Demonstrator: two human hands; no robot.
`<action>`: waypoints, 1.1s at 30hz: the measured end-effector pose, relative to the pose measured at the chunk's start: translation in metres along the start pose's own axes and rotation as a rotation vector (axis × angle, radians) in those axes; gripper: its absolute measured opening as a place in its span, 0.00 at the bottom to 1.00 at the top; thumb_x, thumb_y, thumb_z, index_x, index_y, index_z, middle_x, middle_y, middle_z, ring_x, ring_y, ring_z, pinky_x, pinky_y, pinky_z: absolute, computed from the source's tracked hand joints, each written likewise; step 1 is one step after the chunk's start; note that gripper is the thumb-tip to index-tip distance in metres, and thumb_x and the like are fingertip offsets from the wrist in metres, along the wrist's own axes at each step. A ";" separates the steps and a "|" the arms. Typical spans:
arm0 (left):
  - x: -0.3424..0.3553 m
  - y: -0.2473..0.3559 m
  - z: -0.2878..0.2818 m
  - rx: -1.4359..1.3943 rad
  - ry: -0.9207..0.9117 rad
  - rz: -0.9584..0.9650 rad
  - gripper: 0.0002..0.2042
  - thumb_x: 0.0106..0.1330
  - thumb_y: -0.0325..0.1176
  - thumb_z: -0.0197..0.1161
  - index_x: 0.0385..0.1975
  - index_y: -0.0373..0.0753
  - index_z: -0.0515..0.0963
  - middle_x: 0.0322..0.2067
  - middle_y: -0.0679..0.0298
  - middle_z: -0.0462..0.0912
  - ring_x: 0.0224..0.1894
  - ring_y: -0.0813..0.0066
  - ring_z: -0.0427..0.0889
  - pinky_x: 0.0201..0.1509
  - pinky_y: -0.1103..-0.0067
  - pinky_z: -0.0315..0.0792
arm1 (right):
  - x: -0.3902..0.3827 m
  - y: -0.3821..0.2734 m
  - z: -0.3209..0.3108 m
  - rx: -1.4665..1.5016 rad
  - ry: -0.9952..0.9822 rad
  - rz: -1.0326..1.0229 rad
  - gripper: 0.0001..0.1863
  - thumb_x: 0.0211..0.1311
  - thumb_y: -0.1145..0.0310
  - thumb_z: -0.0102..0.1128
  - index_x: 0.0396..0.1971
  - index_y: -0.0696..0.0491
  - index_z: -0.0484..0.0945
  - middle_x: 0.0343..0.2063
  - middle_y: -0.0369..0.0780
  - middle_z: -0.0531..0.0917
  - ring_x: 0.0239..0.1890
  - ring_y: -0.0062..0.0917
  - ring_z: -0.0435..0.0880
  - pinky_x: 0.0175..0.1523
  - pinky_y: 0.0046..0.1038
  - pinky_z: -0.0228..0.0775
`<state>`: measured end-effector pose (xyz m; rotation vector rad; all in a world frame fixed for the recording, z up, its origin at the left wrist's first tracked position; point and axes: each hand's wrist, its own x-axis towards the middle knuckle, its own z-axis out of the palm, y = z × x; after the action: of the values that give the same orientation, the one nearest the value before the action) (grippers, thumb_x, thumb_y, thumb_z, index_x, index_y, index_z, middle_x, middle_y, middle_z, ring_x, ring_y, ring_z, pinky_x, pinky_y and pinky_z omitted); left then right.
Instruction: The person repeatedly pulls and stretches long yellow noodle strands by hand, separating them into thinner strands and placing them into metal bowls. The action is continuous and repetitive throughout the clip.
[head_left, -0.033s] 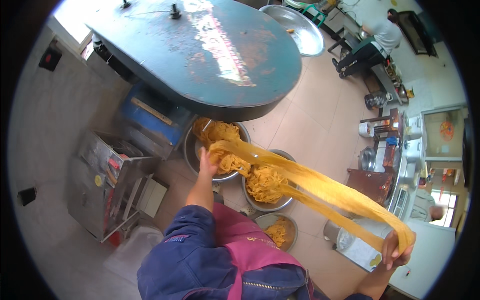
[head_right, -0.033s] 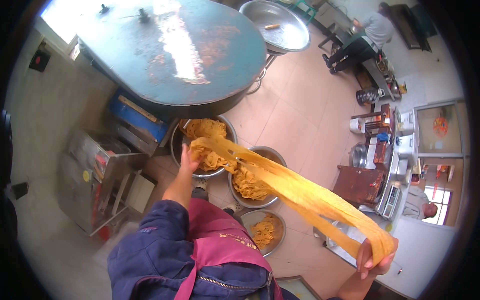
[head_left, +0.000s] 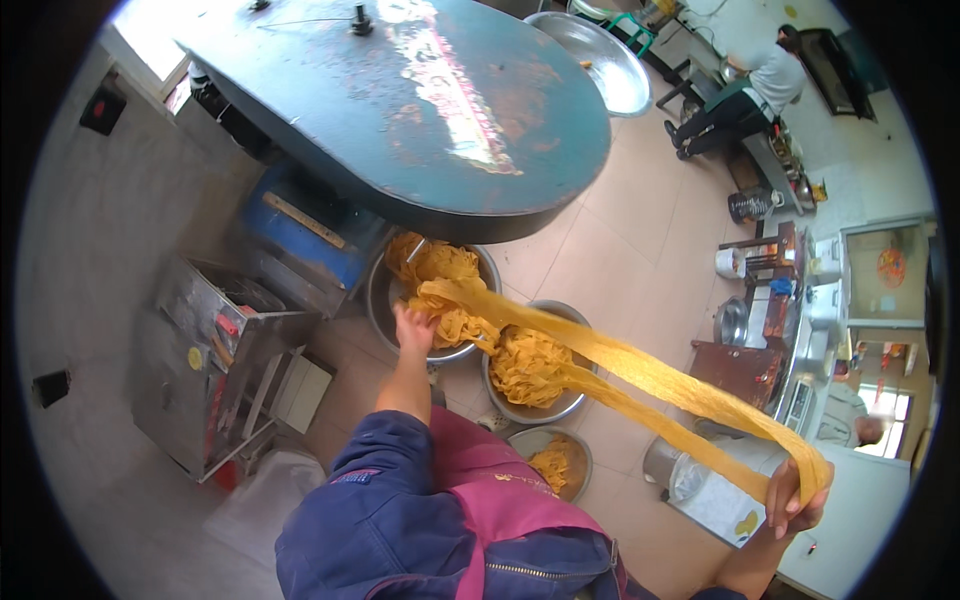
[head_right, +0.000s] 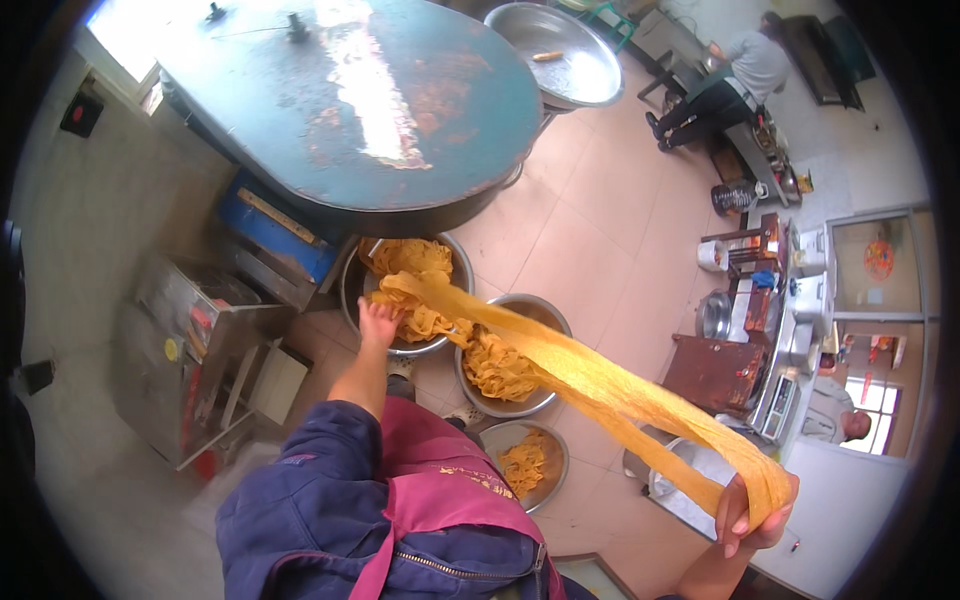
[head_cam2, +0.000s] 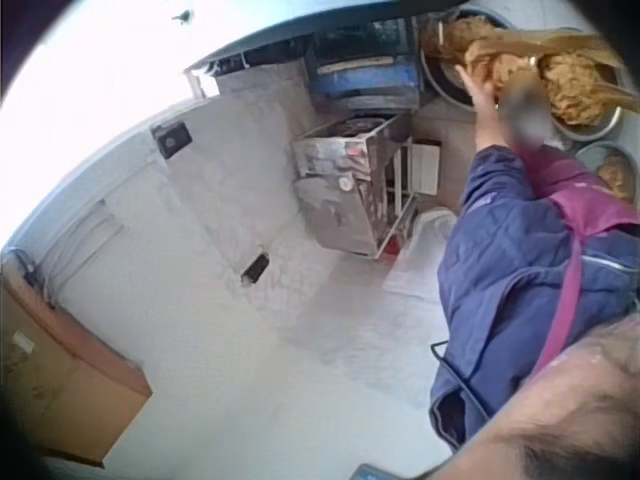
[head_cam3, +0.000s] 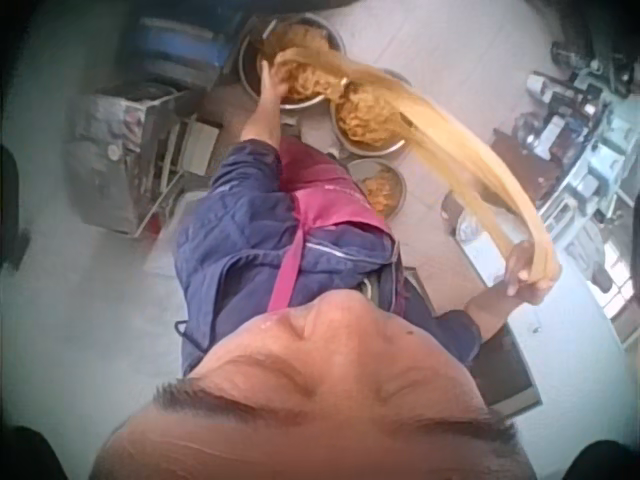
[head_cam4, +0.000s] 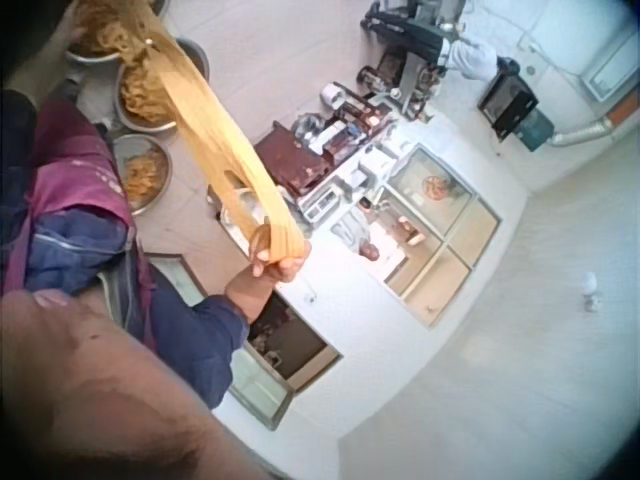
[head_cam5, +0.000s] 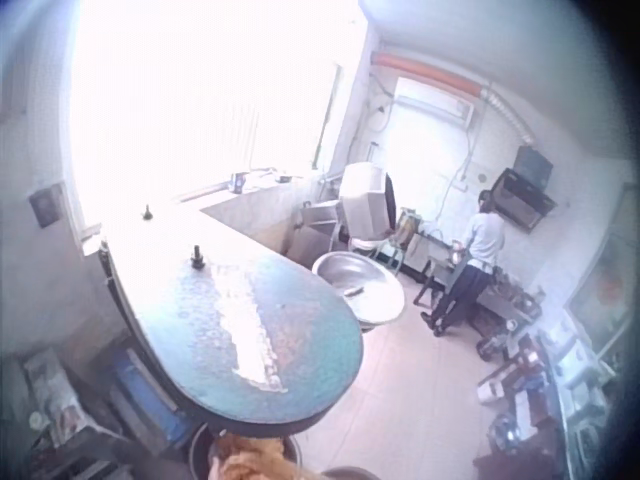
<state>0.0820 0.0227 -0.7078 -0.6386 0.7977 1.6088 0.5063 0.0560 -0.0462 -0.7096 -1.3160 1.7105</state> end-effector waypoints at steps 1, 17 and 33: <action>0.001 -0.011 -0.011 -0.067 0.161 0.042 0.40 0.73 0.68 0.48 0.71 0.38 0.63 0.68 0.52 0.70 0.69 0.48 0.71 0.71 0.48 0.65 | 0.009 -0.003 0.013 -0.005 0.007 0.024 0.19 0.69 0.66 0.66 0.38 0.70 0.73 0.22 0.53 0.85 0.09 0.27 0.79 0.11 0.24 0.70; -0.175 -0.082 0.206 -0.343 -0.530 -0.460 0.20 0.70 0.31 0.65 0.61 0.37 0.71 0.60 0.50 0.76 0.67 0.52 0.73 0.73 0.57 0.68 | 0.023 -0.019 0.009 -0.382 -0.149 0.275 0.26 0.63 0.55 0.72 0.27 0.70 0.84 0.24 0.52 0.86 0.08 0.25 0.76 0.12 0.24 0.67; -0.427 -0.100 0.383 0.961 -1.524 0.007 0.35 0.69 0.20 0.62 0.75 0.40 0.57 0.53 0.54 0.79 0.51 0.66 0.86 0.53 0.74 0.84 | -0.070 0.048 -0.093 -0.525 -0.002 0.366 0.39 0.56 0.68 0.80 0.65 0.58 0.69 0.47 0.38 0.81 0.47 0.20 0.80 0.53 0.25 0.76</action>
<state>0.2648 0.0722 -0.1569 1.1808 0.2594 1.0426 0.6045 0.0348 -0.1228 -1.3148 -1.7421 1.6426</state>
